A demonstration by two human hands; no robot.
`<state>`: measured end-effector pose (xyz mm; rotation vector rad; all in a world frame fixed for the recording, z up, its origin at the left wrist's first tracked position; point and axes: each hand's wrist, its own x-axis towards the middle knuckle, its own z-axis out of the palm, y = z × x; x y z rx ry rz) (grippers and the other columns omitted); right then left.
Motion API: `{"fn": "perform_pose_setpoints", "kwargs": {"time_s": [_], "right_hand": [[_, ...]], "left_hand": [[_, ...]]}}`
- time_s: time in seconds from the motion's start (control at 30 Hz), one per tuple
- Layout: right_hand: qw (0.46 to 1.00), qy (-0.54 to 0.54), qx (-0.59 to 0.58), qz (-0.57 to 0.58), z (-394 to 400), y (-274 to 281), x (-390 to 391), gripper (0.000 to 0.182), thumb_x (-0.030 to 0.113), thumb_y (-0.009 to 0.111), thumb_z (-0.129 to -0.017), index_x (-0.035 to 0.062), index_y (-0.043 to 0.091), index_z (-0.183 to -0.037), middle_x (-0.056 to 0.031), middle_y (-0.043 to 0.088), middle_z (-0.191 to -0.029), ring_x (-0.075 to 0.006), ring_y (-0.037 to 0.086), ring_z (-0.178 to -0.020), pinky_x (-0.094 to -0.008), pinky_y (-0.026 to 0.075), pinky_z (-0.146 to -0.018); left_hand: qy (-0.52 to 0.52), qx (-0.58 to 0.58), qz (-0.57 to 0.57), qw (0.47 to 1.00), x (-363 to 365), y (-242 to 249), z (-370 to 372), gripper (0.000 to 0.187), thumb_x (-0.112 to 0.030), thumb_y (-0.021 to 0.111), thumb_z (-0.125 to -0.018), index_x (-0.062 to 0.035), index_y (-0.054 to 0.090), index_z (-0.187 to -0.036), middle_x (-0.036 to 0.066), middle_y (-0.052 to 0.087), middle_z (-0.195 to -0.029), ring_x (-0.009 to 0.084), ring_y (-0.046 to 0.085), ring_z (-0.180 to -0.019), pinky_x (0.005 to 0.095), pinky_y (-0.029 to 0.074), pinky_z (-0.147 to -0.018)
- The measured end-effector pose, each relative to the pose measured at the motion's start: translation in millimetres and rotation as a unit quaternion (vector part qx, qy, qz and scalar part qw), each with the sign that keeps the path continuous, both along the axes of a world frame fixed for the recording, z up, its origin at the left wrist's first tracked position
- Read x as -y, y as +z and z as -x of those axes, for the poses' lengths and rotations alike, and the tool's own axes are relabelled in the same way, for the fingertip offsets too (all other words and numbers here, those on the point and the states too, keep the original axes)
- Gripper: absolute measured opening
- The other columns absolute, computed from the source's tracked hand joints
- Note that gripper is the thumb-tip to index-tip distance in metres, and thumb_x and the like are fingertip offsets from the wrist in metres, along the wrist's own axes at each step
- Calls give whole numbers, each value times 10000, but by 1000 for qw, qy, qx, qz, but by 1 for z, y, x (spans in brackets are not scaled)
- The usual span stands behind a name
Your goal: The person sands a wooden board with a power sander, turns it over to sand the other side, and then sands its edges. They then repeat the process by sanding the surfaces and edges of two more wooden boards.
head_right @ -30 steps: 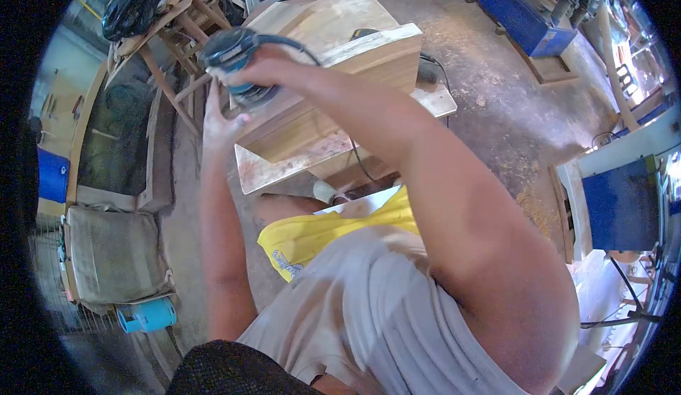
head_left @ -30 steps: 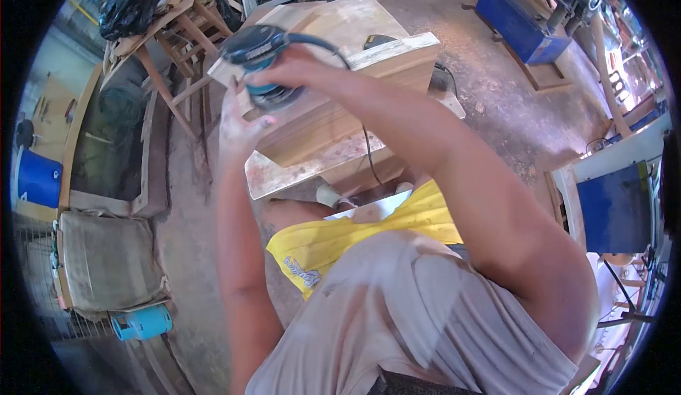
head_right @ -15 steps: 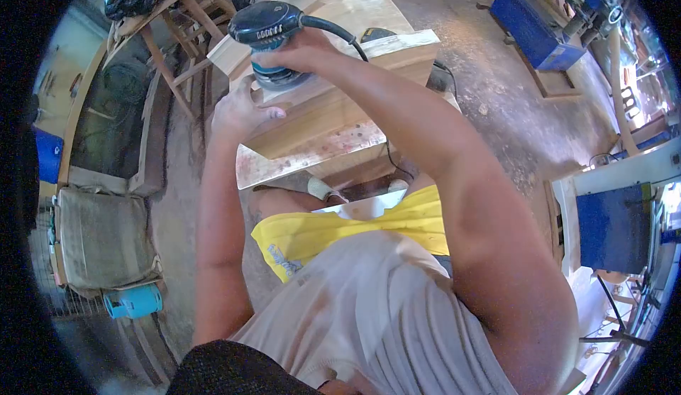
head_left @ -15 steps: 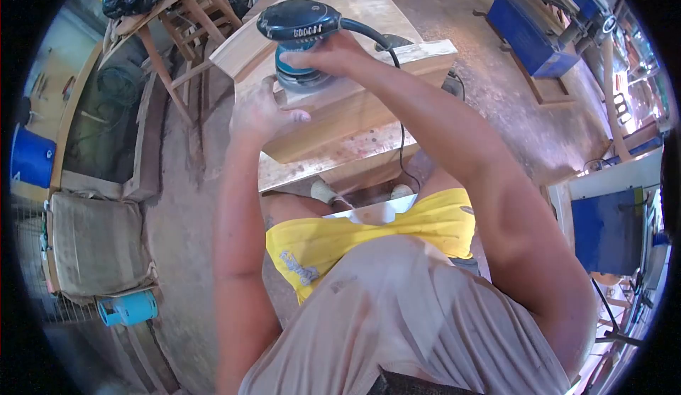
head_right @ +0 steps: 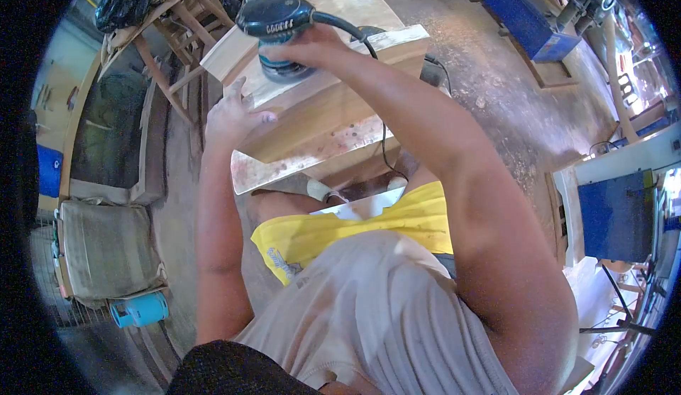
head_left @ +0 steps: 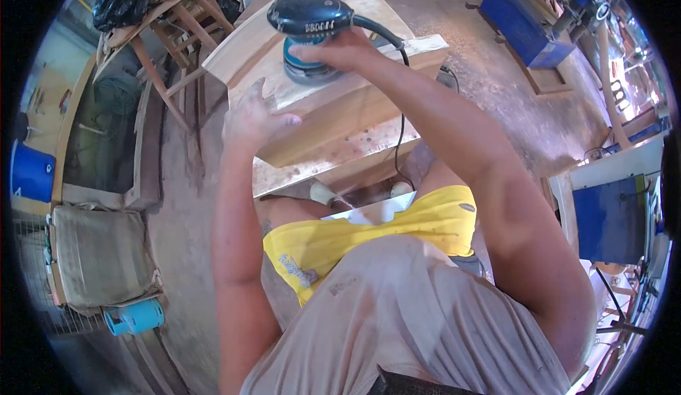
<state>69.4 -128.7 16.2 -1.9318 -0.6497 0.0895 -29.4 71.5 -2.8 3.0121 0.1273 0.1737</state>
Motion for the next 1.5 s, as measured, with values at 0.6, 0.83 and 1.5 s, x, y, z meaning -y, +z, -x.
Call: {"fn": "perform_pose_setpoints", "kwargs": {"time_s": [0.6, 0.83, 1.5], "right_hand": [[985, -26, 157, 61, -3, -14, -19, 763, 650, 655, -683, 179, 554, -1273, -127, 566, -1273, -267, 543, -1161, -356, 422, -973], [991, -13, 104, 82, 2, -4, -18, 780, 665, 641, -678, 181, 543, -1282, -123, 552, -1294, -281, 523, -1186, -373, 410, -989], [994, -89, -21, -64, -24, -13, 45, 618, 467, 796, -643, 161, 639, -1156, -73, 654, -1137, -188, 606, -1055, -305, 462, -921]], "left_hand": [[4, -24, 7, 1000, 2, 3, 2, 1163, -624, 787, -499, -11, 360, -1391, 217, 581, -1216, 334, 574, -1122, 420, 451, -949], [10, -30, 2, 1000, 4, 9, 2, 1178, -648, 778, -483, -13, 368, -1387, 212, 578, -1224, 331, 569, -1131, 427, 452, -949], [-58, 9, -30, 998, -7, -12, 0, 930, -726, 623, -641, -118, 469, -1328, 196, 630, -1120, 350, 590, -1078, 434, 458, -921]]}}
